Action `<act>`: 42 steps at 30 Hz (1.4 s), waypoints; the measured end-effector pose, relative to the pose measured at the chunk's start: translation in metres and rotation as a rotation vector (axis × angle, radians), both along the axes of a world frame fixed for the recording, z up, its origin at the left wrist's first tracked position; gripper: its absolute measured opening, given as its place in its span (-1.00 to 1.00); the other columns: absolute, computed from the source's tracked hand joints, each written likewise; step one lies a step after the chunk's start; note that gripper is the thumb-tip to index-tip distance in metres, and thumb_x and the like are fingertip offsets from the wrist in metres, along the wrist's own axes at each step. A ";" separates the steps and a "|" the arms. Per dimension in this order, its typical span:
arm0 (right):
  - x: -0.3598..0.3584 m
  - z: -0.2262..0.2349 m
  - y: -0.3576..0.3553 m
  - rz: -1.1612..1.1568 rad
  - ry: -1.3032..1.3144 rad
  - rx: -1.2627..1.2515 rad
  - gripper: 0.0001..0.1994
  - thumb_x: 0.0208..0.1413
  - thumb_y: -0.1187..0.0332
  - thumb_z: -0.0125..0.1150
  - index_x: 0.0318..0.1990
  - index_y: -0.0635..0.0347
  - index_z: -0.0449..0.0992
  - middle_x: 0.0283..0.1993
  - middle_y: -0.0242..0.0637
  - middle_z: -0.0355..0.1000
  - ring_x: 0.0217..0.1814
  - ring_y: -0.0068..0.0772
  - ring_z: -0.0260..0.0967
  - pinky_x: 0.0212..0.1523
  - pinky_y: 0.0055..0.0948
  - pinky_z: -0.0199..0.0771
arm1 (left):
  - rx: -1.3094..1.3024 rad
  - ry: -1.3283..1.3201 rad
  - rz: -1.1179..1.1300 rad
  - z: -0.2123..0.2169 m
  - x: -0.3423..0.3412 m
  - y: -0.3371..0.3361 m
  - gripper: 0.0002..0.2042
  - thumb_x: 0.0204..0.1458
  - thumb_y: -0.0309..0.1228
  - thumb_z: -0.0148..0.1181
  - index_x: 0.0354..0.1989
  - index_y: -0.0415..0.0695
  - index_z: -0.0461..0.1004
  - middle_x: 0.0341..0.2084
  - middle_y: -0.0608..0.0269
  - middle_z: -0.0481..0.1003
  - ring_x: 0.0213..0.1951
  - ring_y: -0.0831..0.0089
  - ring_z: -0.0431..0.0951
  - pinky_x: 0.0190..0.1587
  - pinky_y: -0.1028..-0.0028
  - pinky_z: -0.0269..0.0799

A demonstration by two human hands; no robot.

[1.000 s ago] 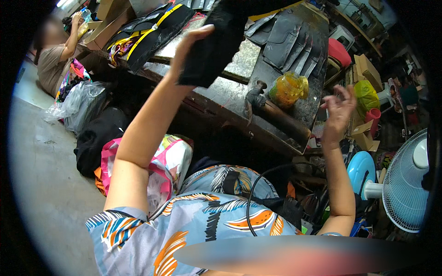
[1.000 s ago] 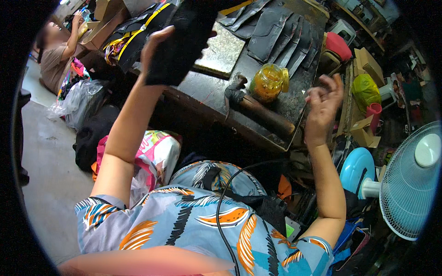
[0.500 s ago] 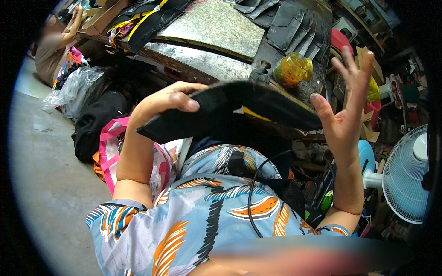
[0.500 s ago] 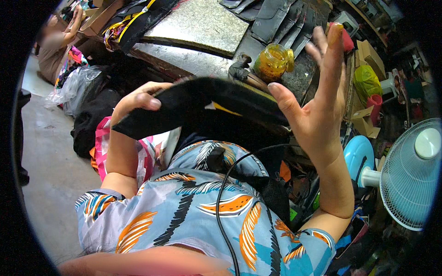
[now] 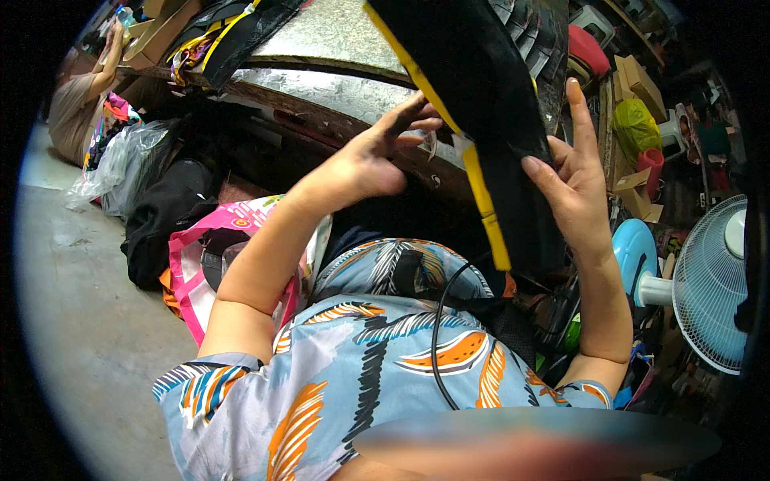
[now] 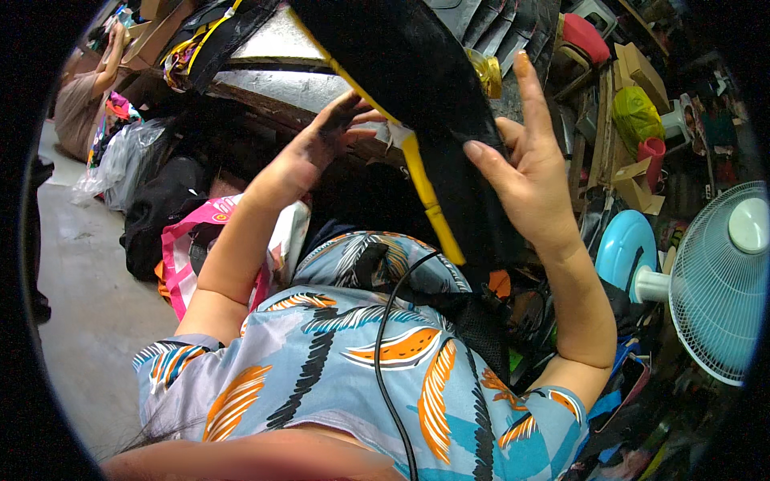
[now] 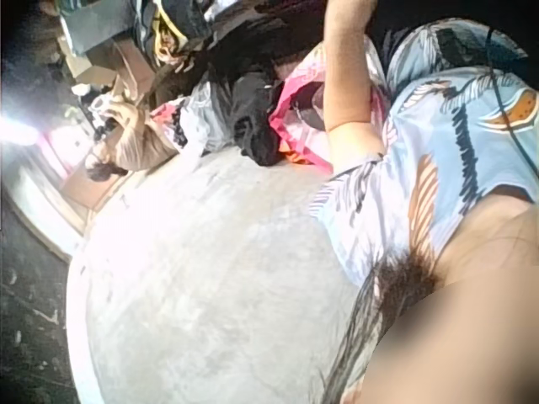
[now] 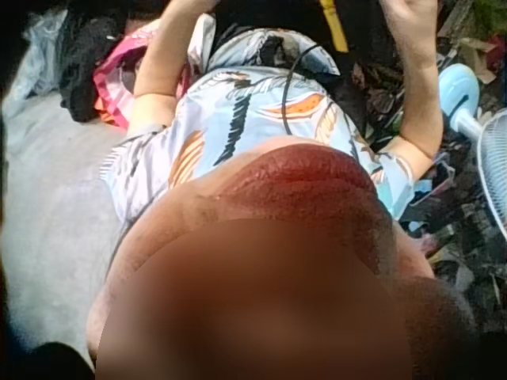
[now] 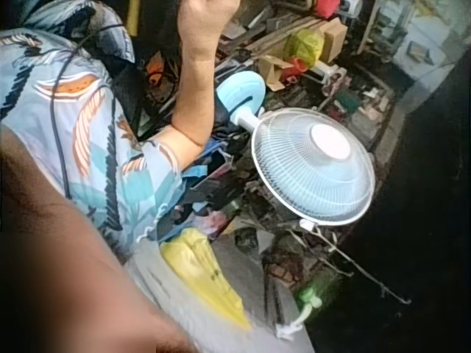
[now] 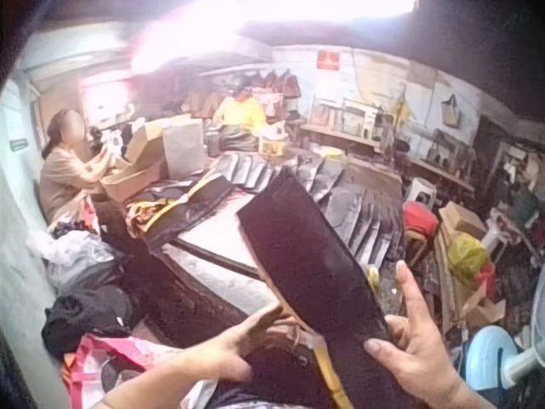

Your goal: The person repeatedly picks up black shoe parts with yellow stripes from a workbench, applies a yellow paste from a small jar to the edges using a finger, and places the parts back on the bench. The process is repeated for multiple items.

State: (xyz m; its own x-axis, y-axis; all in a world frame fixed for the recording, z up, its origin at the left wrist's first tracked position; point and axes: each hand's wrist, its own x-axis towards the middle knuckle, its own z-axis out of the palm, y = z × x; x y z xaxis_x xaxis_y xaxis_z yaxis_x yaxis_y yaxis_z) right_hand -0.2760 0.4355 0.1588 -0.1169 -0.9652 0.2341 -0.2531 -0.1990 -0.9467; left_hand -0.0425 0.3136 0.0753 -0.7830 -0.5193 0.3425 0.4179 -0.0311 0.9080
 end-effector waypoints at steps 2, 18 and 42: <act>0.012 -0.007 0.001 0.068 -0.023 0.002 -0.07 0.11 0.62 0.17 0.49 0.05 -0.34 -0.13 -0.18 0.48 -0.28 -0.65 0.36 -0.24 -0.66 0.41 | 0.074 0.050 0.155 0.003 -0.018 0.017 -0.20 0.03 -0.15 0.32 0.38 -0.19 0.05 0.15 0.03 0.37 0.19 0.24 0.37 0.27 0.24 0.20; -0.065 0.006 -0.089 -0.093 1.449 -0.174 -0.53 -0.18 -0.08 0.41 -0.08 -0.14 0.66 0.30 -0.28 0.29 0.41 -0.12 0.08 0.35 -0.12 0.13 | 0.602 -0.043 0.238 -0.008 -0.024 -0.004 -0.62 0.04 -0.44 0.30 0.04 -0.26 0.41 -0.20 0.17 0.56 -0.19 0.47 0.59 -0.06 0.43 0.54; -0.028 0.013 -0.036 0.088 0.349 -0.055 -0.02 0.13 -0.49 -0.61 0.24 0.19 0.39 -0.11 -0.37 0.32 -0.12 -0.48 0.22 -0.10 -0.46 0.18 | 0.543 -0.074 0.095 0.000 -0.014 0.006 -0.50 0.00 -0.53 0.28 0.17 -0.24 0.33 -0.08 0.15 0.53 -0.08 0.43 0.56 0.10 0.42 0.43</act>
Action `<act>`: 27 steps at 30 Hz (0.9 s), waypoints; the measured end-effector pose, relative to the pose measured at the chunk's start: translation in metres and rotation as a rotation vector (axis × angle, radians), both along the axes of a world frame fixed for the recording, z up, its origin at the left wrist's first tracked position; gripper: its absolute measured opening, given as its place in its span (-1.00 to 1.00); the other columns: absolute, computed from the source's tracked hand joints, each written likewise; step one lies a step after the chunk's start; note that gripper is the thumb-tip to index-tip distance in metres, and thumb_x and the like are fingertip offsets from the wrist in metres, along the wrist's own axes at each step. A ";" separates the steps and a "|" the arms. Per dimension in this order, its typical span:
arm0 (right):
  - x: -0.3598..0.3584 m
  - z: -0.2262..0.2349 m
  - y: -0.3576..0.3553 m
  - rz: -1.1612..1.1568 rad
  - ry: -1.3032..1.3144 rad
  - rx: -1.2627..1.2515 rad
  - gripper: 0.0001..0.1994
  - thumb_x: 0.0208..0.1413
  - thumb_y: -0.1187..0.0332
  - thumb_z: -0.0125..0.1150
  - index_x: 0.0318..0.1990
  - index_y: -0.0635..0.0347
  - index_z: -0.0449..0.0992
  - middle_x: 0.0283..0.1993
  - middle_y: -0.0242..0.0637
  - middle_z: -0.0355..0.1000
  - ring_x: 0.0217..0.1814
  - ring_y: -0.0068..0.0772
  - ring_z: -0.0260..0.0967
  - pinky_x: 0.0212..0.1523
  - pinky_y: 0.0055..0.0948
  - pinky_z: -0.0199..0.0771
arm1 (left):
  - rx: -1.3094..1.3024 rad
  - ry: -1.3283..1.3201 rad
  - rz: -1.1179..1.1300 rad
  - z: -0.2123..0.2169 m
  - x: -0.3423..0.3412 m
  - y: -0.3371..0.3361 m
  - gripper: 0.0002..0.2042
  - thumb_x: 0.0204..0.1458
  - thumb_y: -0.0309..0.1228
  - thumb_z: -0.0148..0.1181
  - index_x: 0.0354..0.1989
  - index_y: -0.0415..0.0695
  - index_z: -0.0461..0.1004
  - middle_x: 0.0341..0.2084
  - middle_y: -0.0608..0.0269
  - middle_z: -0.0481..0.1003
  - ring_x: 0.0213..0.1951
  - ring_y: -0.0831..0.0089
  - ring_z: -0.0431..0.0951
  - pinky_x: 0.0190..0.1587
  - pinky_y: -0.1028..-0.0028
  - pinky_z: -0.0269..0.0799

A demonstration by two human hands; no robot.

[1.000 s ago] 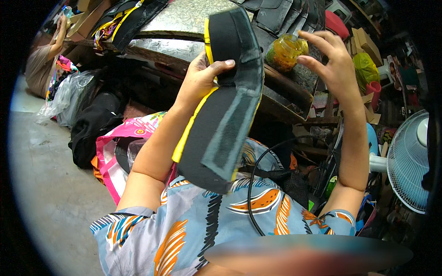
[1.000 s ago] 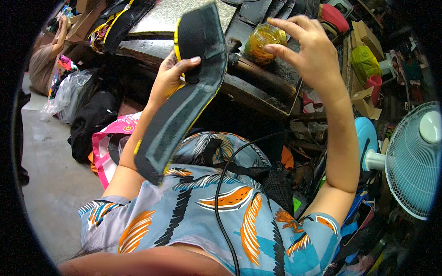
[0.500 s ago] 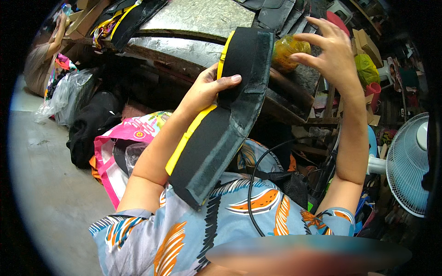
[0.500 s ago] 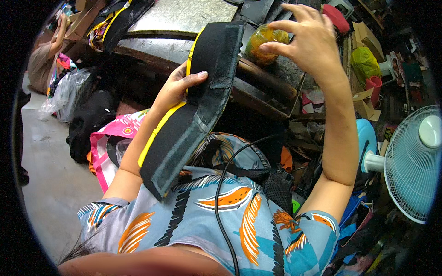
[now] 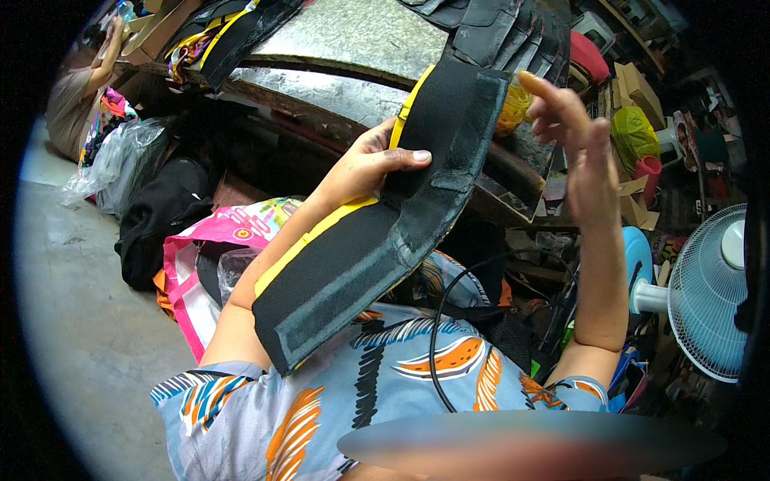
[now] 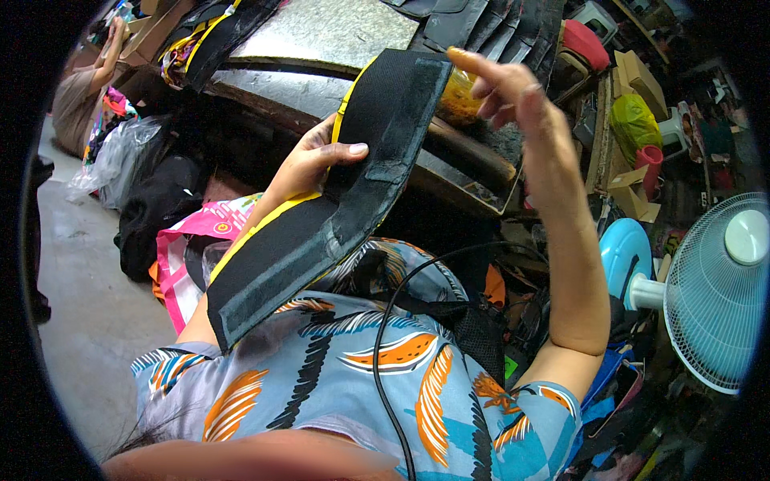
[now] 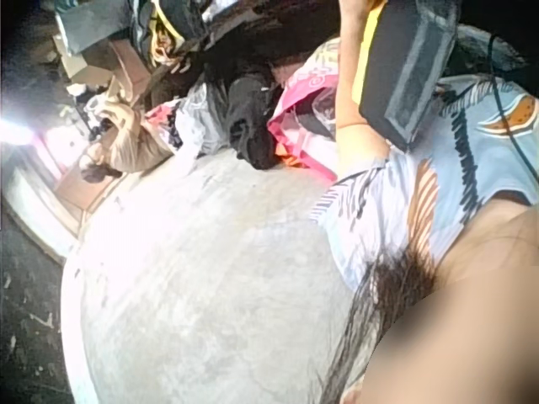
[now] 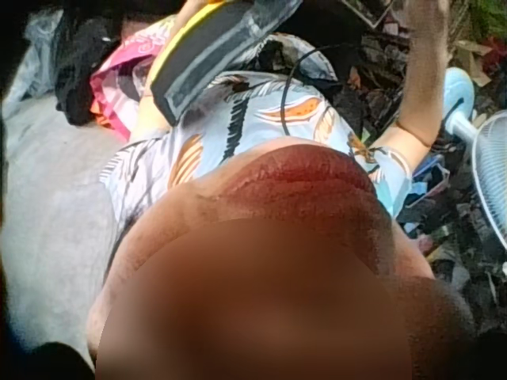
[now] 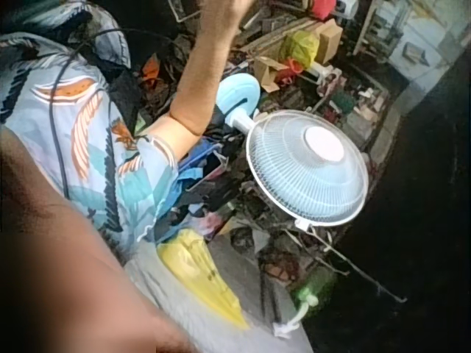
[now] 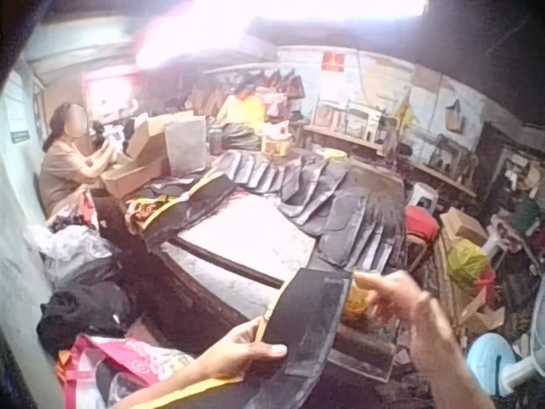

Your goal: The person repeatedly picks up black shoe parts with yellow stripes from a workbench, applies a yellow paste from a small jar to the edges using a finger, and places the parts back on the bench. The process is repeated for multiple items.

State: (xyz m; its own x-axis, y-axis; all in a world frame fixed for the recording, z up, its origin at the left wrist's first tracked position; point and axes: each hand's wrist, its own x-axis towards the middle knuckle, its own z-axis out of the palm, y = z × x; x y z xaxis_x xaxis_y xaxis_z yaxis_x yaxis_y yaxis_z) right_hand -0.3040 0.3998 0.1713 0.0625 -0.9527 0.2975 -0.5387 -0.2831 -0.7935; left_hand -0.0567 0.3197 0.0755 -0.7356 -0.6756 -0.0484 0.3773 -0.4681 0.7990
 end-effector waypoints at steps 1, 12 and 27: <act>0.005 -0.006 0.001 -0.018 -0.019 0.042 -0.02 0.13 -0.50 -0.60 0.25 0.18 0.38 -0.12 -0.38 0.31 -0.13 -0.48 0.21 -0.12 -0.47 0.17 | -0.011 0.002 0.011 0.002 0.000 0.002 -0.49 0.00 -0.53 0.29 0.17 -0.24 0.34 -0.08 0.15 0.53 -0.07 0.43 0.56 0.11 0.42 0.43; 0.014 -0.030 0.007 -0.055 -0.251 0.220 0.00 0.10 -0.52 -0.54 0.29 0.21 0.33 -0.19 -0.41 0.27 -0.27 -0.61 0.19 -0.29 -0.62 0.13 | -0.131 -0.041 -0.054 0.014 0.003 0.007 -0.44 0.00 -0.45 0.32 0.21 -0.20 0.32 -0.04 0.19 0.51 -0.02 0.44 0.53 0.17 0.40 0.37; 0.021 -0.025 0.028 0.255 0.094 0.185 0.02 0.08 -0.53 -0.56 0.13 0.23 0.51 -0.18 -0.29 0.31 -0.25 -0.48 0.20 -0.30 -0.55 0.15 | -0.142 -0.105 0.047 -0.003 -0.001 -0.008 -0.58 0.04 -0.46 0.27 0.10 -0.25 0.39 -0.16 0.20 0.56 -0.12 0.51 0.58 0.08 0.48 0.44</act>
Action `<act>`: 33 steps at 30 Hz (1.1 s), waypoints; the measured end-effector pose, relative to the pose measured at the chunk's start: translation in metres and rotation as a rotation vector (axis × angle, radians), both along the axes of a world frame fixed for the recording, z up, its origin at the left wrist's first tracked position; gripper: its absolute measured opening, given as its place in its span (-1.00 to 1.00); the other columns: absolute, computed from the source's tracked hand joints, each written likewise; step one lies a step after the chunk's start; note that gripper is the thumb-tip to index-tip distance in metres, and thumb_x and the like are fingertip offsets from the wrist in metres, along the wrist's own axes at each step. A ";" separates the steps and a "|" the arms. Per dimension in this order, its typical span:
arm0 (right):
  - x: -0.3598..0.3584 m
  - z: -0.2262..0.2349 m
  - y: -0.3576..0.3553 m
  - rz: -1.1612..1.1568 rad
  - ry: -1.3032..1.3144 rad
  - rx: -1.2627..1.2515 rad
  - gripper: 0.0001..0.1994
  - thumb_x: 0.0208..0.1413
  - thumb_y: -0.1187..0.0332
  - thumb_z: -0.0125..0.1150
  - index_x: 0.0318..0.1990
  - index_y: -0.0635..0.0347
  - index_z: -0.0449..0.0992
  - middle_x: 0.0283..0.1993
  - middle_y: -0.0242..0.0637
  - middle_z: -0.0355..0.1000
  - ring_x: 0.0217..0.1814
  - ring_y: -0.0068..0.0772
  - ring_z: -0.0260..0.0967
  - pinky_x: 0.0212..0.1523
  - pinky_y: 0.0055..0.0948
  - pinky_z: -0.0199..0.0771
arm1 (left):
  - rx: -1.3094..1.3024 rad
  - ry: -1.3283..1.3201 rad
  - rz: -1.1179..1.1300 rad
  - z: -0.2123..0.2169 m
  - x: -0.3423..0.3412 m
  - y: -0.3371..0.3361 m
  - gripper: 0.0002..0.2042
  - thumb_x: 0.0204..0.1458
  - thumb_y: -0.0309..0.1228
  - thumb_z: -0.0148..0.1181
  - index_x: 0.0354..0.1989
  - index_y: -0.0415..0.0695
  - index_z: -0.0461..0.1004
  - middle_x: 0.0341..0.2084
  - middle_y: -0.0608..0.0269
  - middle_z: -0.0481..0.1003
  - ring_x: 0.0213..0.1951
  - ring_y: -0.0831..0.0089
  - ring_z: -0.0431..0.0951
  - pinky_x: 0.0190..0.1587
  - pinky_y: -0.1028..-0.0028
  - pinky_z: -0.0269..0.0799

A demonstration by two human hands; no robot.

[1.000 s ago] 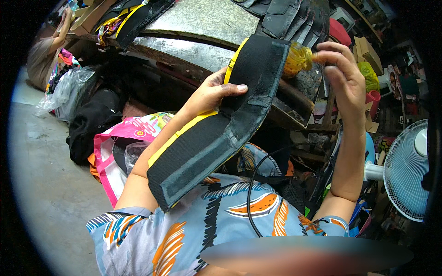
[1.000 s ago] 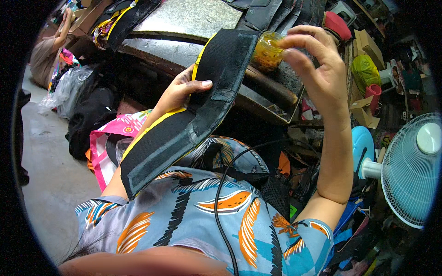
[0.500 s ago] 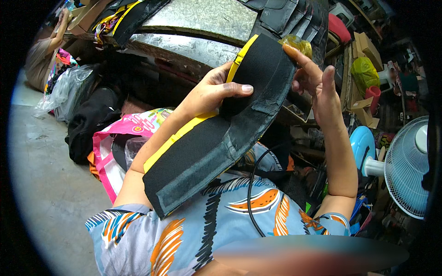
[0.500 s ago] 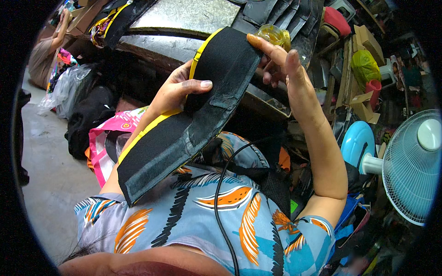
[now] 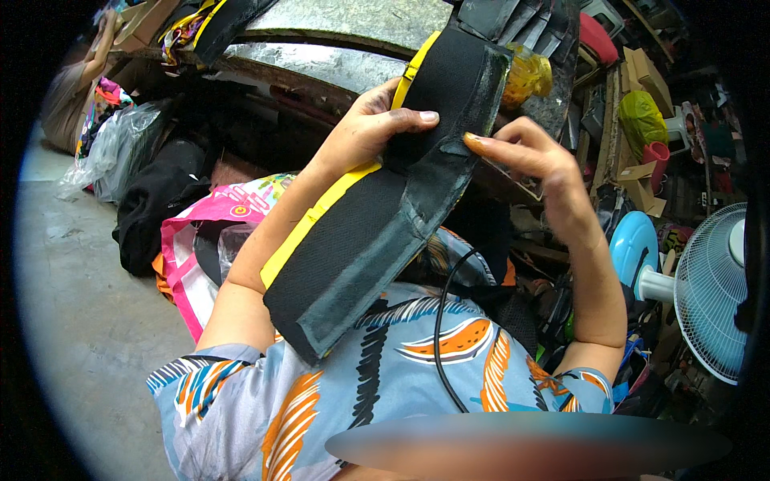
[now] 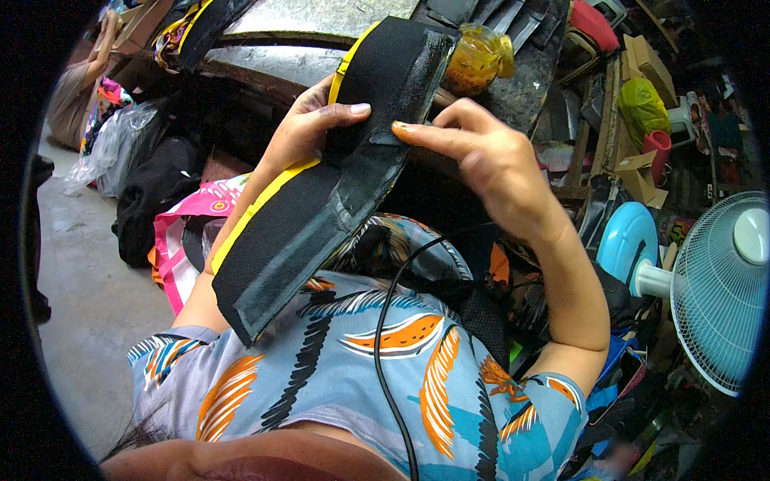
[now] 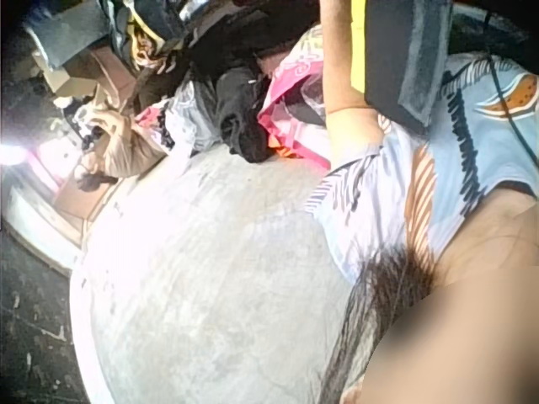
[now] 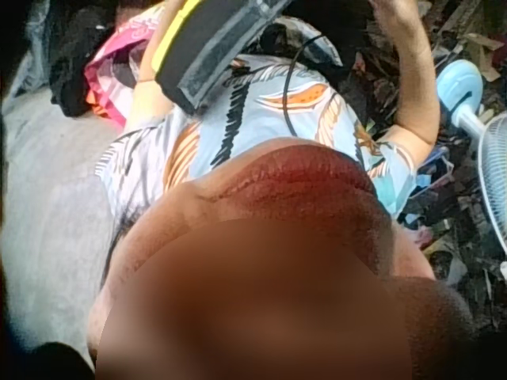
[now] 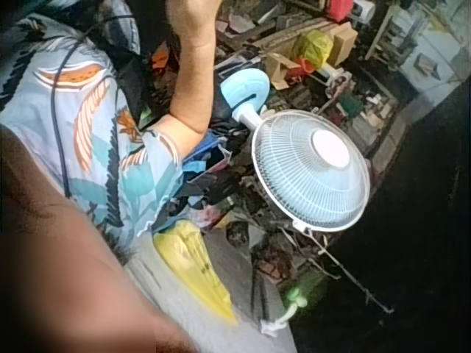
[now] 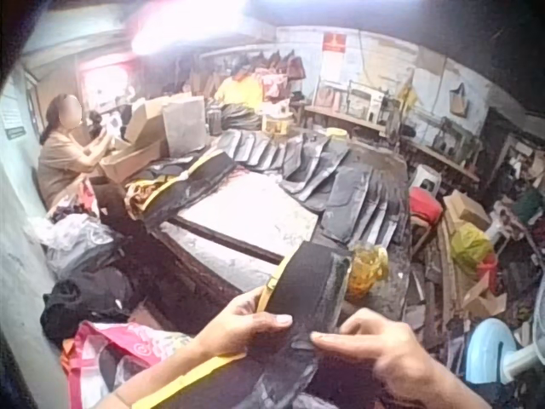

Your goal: The person repeatedly picks up black shoe parts with yellow stripes from a workbench, applies a yellow paste from a small jar to the edges using a finger, and places the parts back on the bench. The process is repeated for multiple items.

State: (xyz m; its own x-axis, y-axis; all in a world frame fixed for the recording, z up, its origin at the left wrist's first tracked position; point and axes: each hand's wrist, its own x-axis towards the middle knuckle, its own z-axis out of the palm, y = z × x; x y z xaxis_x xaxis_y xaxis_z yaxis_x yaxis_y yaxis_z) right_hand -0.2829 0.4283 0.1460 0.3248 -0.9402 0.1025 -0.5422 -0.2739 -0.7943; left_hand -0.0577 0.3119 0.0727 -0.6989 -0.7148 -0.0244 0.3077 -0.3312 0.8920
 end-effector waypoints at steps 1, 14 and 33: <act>-0.005 0.003 -0.005 -0.004 -0.055 0.000 0.02 0.10 -0.51 -0.61 0.10 0.22 0.54 -0.16 -0.29 0.32 -0.25 -0.49 0.20 -0.30 -0.54 0.15 | -0.013 0.039 -0.020 0.001 0.000 0.000 -0.57 0.04 -0.47 0.27 0.11 -0.26 0.39 -0.15 0.19 0.56 -0.12 0.51 0.57 0.09 0.47 0.43; -0.023 0.004 -0.025 -0.356 0.472 -0.590 -0.34 0.25 -0.28 -0.32 0.06 0.03 0.54 -0.08 -0.21 0.43 -0.21 -0.16 0.50 -0.23 -0.32 0.49 | -0.023 0.050 -0.071 0.013 0.004 0.003 -0.54 0.00 -0.49 0.26 0.13 -0.26 0.38 -0.12 0.20 0.55 -0.09 0.48 0.56 0.12 0.47 0.38; 0.001 0.005 -0.017 -0.166 0.391 -0.606 -0.34 0.04 -0.37 -0.05 -0.08 0.03 0.57 -0.14 -0.22 0.42 -0.19 -0.07 0.50 -0.23 -0.27 0.50 | -0.067 0.108 0.046 0.011 0.000 -0.003 -0.64 0.05 -0.49 0.24 0.05 -0.26 0.43 -0.20 0.20 0.58 -0.15 0.51 0.59 0.05 0.51 0.46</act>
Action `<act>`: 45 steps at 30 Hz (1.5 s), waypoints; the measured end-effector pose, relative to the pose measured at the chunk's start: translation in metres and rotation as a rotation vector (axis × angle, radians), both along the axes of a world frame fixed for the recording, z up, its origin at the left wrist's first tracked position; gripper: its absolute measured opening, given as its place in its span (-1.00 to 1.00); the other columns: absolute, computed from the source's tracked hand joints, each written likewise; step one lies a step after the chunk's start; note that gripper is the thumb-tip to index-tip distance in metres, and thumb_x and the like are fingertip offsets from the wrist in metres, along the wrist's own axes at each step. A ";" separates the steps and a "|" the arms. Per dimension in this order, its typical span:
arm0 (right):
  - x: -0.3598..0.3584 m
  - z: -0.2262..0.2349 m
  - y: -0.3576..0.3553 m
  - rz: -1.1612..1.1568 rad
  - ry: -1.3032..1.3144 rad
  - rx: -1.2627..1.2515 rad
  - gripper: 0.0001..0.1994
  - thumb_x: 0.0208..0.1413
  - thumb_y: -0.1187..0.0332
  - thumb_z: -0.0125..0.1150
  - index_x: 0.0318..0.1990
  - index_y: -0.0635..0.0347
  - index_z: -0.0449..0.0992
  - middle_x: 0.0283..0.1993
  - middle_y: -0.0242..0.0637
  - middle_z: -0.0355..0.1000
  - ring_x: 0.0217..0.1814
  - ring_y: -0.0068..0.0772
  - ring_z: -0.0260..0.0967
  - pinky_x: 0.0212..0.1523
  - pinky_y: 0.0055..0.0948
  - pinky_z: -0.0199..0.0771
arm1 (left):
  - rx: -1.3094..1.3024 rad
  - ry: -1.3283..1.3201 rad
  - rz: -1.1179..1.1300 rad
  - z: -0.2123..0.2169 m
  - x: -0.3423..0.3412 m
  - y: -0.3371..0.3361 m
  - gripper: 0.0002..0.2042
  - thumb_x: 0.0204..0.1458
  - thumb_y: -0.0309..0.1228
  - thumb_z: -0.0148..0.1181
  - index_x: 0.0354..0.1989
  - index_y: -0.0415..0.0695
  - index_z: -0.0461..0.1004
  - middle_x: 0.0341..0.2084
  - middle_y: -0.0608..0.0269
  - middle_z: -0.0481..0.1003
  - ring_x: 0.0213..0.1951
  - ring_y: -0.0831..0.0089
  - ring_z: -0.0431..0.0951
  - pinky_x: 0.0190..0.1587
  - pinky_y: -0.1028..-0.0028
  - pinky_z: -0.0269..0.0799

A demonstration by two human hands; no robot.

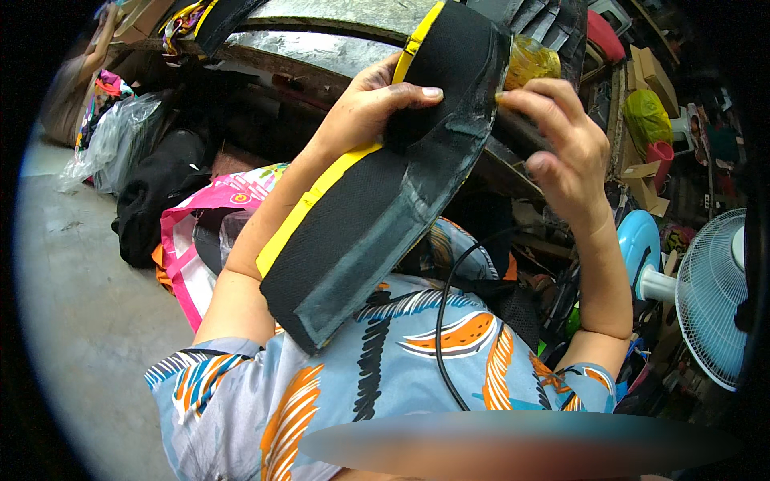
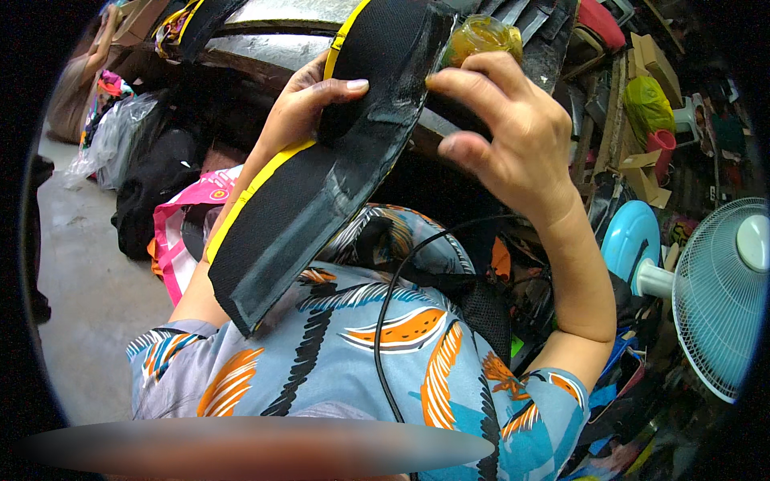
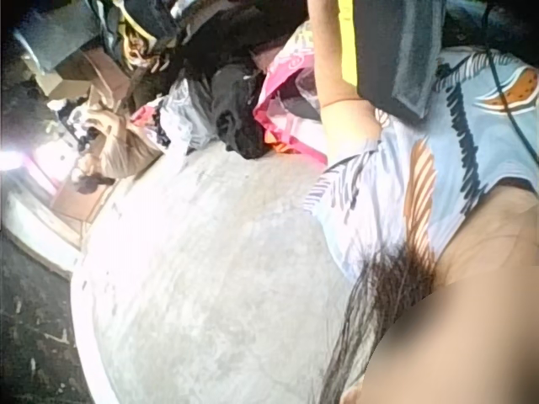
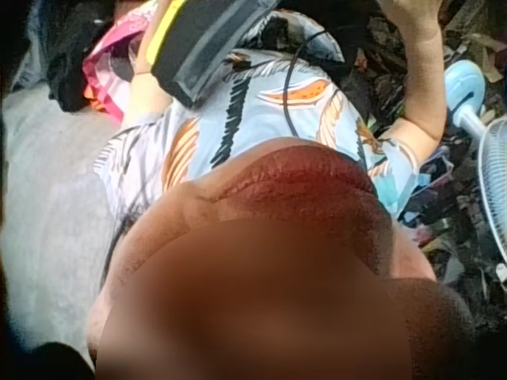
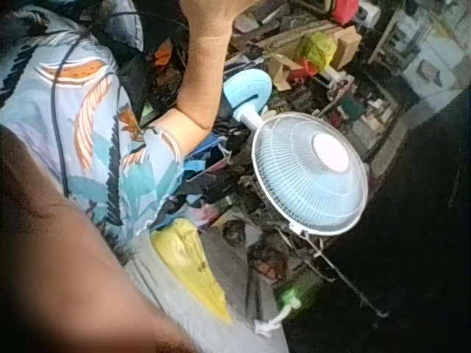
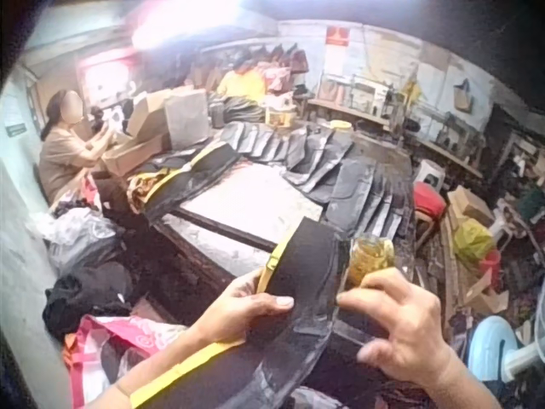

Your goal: The person repeatedly picks up black shoe parts with yellow stripes from a workbench, applies a yellow paste from a small jar to the edges using a finger, and places the parts back on the bench. The process is repeated for multiple items.

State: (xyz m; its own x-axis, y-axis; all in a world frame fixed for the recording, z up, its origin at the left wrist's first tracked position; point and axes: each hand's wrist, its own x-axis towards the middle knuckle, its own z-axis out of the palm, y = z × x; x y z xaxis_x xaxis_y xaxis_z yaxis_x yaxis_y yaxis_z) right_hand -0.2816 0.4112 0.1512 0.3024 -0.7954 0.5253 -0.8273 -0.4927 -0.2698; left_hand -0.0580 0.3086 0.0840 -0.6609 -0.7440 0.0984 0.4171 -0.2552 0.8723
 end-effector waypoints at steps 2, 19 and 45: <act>0.005 -0.001 0.003 0.052 0.170 -0.087 -0.30 0.01 -0.40 -0.05 -0.08 0.03 0.58 -0.14 -0.24 0.42 -0.25 -0.19 0.45 -0.24 -0.32 0.46 | 0.035 -0.009 -0.009 0.000 0.001 -0.004 -0.65 0.05 -0.49 0.24 0.03 -0.25 0.44 -0.22 0.21 0.58 -0.16 0.50 0.59 0.03 0.52 0.47; 0.012 -0.002 0.007 0.121 0.043 0.330 -0.09 0.11 -0.48 -0.58 0.20 0.01 0.45 -0.15 -0.12 0.41 -0.23 -0.03 0.45 -0.20 -0.24 0.45 | -0.116 0.070 0.185 -0.014 -0.010 -0.023 -0.64 0.05 -0.46 0.27 0.03 -0.26 0.44 -0.28 0.21 0.59 -0.21 0.51 0.61 -0.02 0.55 0.51; 0.033 -0.009 0.004 0.162 -0.867 0.634 -0.63 0.17 0.43 0.21 0.14 0.28 0.47 -0.10 -0.35 0.39 -0.19 -0.67 0.37 -0.20 -0.69 0.40 | 0.134 0.179 0.334 0.008 -0.019 -0.028 -0.64 0.15 -0.36 0.14 0.10 -0.21 0.37 -0.15 0.17 0.53 -0.13 0.40 0.56 -0.01 0.44 0.49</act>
State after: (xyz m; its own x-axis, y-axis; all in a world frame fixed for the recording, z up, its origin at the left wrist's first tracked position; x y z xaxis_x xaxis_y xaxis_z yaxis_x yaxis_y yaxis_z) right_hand -0.2483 0.4150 0.1422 0.1522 -0.9813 0.1180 -0.1708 -0.1437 -0.9748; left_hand -0.0768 0.2809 0.0918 -0.3613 -0.9292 0.0775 0.6390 -0.1862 0.7463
